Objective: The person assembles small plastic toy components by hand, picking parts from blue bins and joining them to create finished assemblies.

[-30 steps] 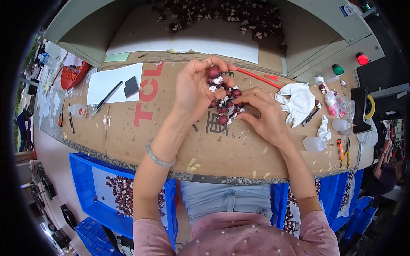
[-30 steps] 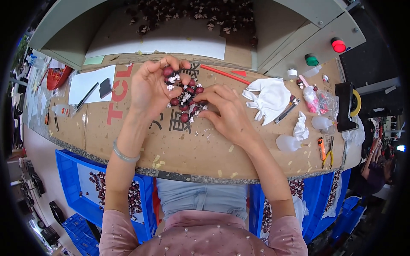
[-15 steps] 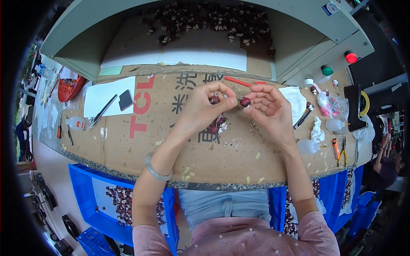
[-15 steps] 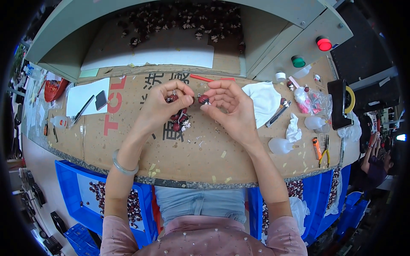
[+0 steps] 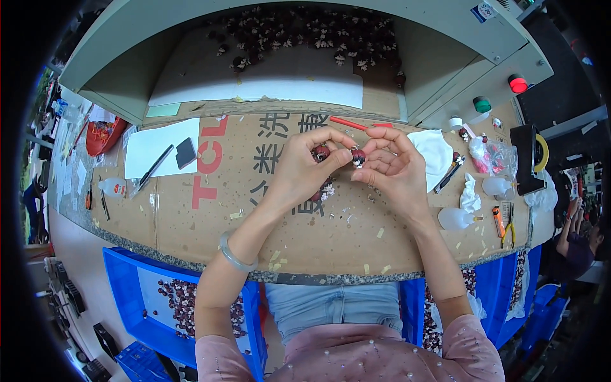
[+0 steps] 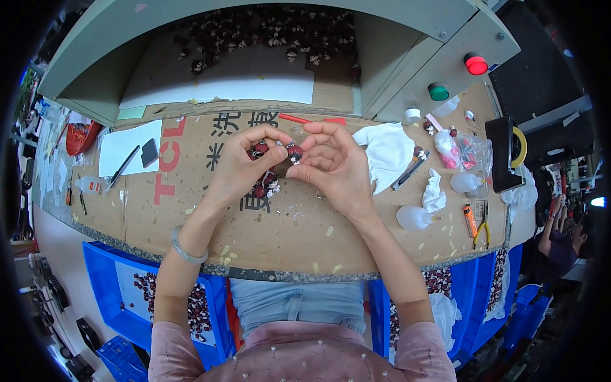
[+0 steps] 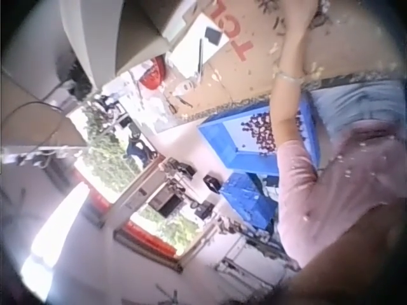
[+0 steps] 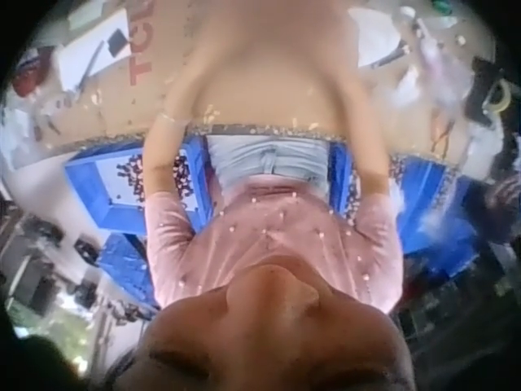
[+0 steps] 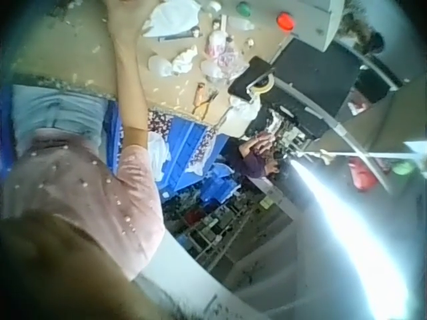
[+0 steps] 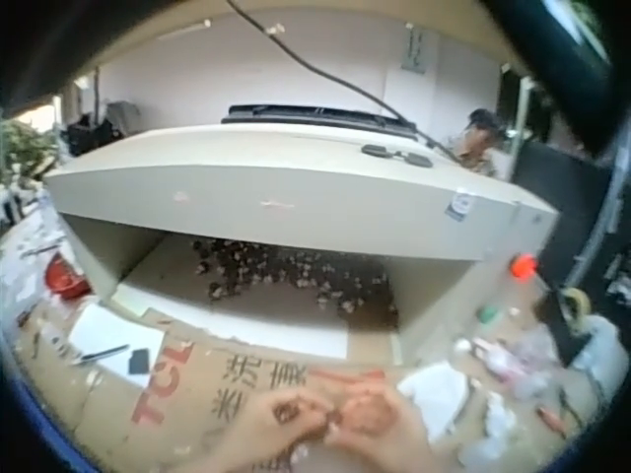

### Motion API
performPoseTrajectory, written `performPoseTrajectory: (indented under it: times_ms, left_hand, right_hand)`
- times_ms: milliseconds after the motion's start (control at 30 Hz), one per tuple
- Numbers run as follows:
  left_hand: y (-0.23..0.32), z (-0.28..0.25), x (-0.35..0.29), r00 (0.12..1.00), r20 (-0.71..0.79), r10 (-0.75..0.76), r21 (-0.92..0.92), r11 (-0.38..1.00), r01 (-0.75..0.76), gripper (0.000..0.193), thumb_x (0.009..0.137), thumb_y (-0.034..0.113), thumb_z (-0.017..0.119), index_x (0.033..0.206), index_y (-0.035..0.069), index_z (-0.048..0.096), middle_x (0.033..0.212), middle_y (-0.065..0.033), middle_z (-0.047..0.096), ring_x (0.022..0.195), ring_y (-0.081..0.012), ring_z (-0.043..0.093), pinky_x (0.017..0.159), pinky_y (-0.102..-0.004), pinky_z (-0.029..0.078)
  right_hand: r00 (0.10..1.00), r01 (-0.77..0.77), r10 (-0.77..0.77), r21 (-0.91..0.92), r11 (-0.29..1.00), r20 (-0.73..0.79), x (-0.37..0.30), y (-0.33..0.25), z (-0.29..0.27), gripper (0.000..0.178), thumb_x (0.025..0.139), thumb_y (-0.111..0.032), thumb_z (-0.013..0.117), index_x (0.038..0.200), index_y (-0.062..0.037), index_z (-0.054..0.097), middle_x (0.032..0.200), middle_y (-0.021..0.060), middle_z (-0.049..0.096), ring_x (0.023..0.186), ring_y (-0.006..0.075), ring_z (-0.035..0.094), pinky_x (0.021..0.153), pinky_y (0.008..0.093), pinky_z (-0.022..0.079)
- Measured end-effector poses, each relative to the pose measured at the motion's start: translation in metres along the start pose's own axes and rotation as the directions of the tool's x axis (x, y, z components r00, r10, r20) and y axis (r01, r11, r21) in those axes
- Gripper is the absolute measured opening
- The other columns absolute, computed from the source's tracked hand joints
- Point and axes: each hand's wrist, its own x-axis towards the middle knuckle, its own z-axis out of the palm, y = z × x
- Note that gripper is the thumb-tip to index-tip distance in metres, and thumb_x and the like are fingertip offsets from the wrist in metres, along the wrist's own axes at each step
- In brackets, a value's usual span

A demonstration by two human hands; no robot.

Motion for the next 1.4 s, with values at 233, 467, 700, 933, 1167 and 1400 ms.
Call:
performPoseTrajectory:
  times_ms: [233,467,700,933,1167,1400]
  left_hand:
    - [-0.004,-0.003,-0.001,0.998,0.060,-0.024,-0.007,1.000,0.024,0.016,0.080,0.012,0.071,0.093,0.003,0.067,0.065,0.0030,0.057,0.063,-0.0019,0.048,0.056,-0.0202,0.039]
    - [-0.002,-0.004,0.000,0.999,0.039,0.014,-0.079,0.997,-0.011,0.020,0.081,0.007,0.069,0.100,0.004,0.068,0.064,0.0050,0.051,0.060,-0.0017,0.040,0.054,-0.0191,0.035]
    - [-0.002,-0.012,0.003,1.000,0.028,0.004,-0.100,0.995,-0.001,0.025,0.084,0.004,0.064,0.108,0.001,0.066,0.070,0.0043,0.056,0.064,-0.0015,0.047,0.058,-0.0189,0.041]
    - [0.005,-0.032,0.007,0.980,0.103,-0.171,-0.538,0.819,0.199,0.022,0.090,0.017,0.055,0.105,0.000,0.058,0.071,0.0006,0.053,0.059,-0.0041,0.044,0.045,-0.0174,0.031]
    - [0.001,-0.042,0.008,0.978,0.091,-0.190,-0.759,0.622,0.191,0.025,0.093,0.027,0.048,0.080,0.005,0.052,0.083,-0.0069,0.051,0.060,-0.0068,0.044,0.039,-0.0173,0.022]
    - [0.008,-0.020,0.002,0.978,0.017,-0.210,-0.287,0.935,0.206,0.017,0.087,0.019,0.065,0.085,0.003,0.062,0.062,0.0065,0.045,0.058,-0.0018,0.042,0.046,-0.0181,0.029]
  right_hand:
    - [0.912,0.364,-0.410,-0.438,0.822,-0.011,-0.001,0.010,0.000,0.058,0.068,0.012,0.073,0.120,0.0026,0.048,0.096,0.0069,0.059,0.080,0.0125,0.061,0.073,0.0242,0.052]
    - [0.921,0.370,-0.391,-0.314,0.874,-0.003,0.003,0.005,0.001,0.051,0.066,0.013,0.070,0.114,0.0022,0.054,0.103,0.0094,0.059,0.089,0.0164,0.059,0.078,0.0270,0.049]
    - [0.898,0.437,-0.301,-0.741,0.511,0.321,0.014,0.023,0.002,0.035,0.077,-0.001,0.066,0.111,0.0019,0.059,0.122,0.0164,0.052,0.102,0.0297,0.055,0.087,0.0366,0.043]
    - [0.920,0.388,-0.280,-0.746,0.541,0.275,0.024,0.029,0.005,0.030,0.069,-0.004,0.073,0.097,0.0001,0.064,0.094,0.0130,0.064,0.089,0.0304,0.059,0.081,0.0368,0.046]
    - [0.966,0.257,-0.217,-0.617,0.744,0.141,0.017,0.017,0.000,0.030,0.074,0.003,0.069,0.104,-0.0003,0.064,0.094,0.0034,0.066,0.084,0.0121,0.058,0.077,0.0273,0.046]
    - [0.996,0.028,-0.027,-0.003,1.000,0.083,0.010,0.010,-0.006,0.035,0.080,0.005,0.066,0.114,0.0030,0.057,0.109,0.0091,0.063,0.097,0.0137,0.060,0.087,0.0260,0.048]
